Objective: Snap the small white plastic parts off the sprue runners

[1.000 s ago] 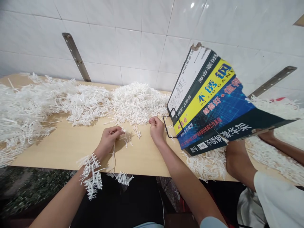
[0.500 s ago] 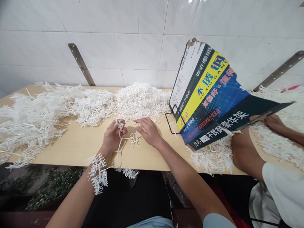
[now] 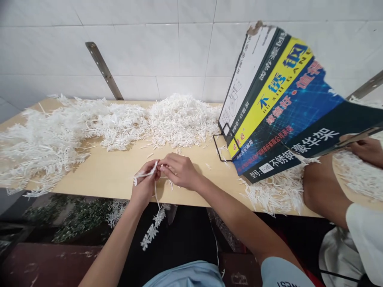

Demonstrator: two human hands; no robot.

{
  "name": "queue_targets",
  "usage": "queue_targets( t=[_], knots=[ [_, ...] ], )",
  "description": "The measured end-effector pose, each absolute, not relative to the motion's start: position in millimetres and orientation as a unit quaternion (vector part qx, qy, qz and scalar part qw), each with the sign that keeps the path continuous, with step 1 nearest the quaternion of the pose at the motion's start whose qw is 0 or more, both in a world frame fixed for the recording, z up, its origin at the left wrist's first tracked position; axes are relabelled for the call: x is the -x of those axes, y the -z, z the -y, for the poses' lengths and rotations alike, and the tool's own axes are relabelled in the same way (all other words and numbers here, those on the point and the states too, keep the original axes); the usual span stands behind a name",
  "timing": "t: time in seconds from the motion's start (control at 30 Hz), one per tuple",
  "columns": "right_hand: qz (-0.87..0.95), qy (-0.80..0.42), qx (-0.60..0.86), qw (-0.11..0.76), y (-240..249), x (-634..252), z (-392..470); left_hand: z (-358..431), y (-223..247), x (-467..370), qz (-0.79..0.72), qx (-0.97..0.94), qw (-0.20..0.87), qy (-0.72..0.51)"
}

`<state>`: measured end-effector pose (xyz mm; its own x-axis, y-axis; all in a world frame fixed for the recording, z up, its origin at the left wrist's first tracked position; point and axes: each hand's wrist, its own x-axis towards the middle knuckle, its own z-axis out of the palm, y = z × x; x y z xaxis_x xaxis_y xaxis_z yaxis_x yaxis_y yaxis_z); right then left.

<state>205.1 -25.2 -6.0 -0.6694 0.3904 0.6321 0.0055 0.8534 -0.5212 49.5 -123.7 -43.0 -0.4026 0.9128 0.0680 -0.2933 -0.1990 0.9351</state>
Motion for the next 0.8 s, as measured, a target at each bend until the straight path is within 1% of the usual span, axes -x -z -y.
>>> queue_targets(
  t=[0.07, 0.13, 0.23, 0.3, 0.37, 0.43, 0.57, 0.7, 0.8],
  knots=[
    [0.894, -0.233, 0.103, 0.368, 6, -204, 27, 120, 39, -51, -0.445, -0.288, 0.423, -0.735],
    [0.896, -0.23, 0.108, 0.363, 6, -205, 26, 119, 30, -52, -0.438, -0.259, 0.413, -0.755],
    [0.901, -0.237, 0.099, 0.35, 6, -206, 23, 126, 15, -57, -0.433, -0.268, 0.389, -0.768],
    [0.911, -0.263, 0.077, 0.309, 7, -204, 23, 130, 6, -61, -0.426, -0.299, 0.372, -0.768],
    [0.915, -0.312, 0.057, 0.249, 8, -201, 24, 132, -1, -65, -0.434, -0.336, 0.35, -0.76],
    [0.907, -0.358, 0.063, 0.211, 10, -198, 26, 129, -4, -69, -0.448, -0.371, 0.325, -0.746],
    [0.892, -0.383, 0.108, 0.213, 12, -197, 28, 120, -5, -72, -0.468, -0.428, 0.308, -0.709],
    [0.864, -0.448, 0.146, 0.179, 9, -198, 30, 113, -6, -68, -0.484, -0.472, 0.326, -0.661],
    [0.848, -0.475, 0.173, 0.162, 7, -196, 30, 108, -8, -62, -0.494, -0.489, 0.297, -0.655]
  ],
)
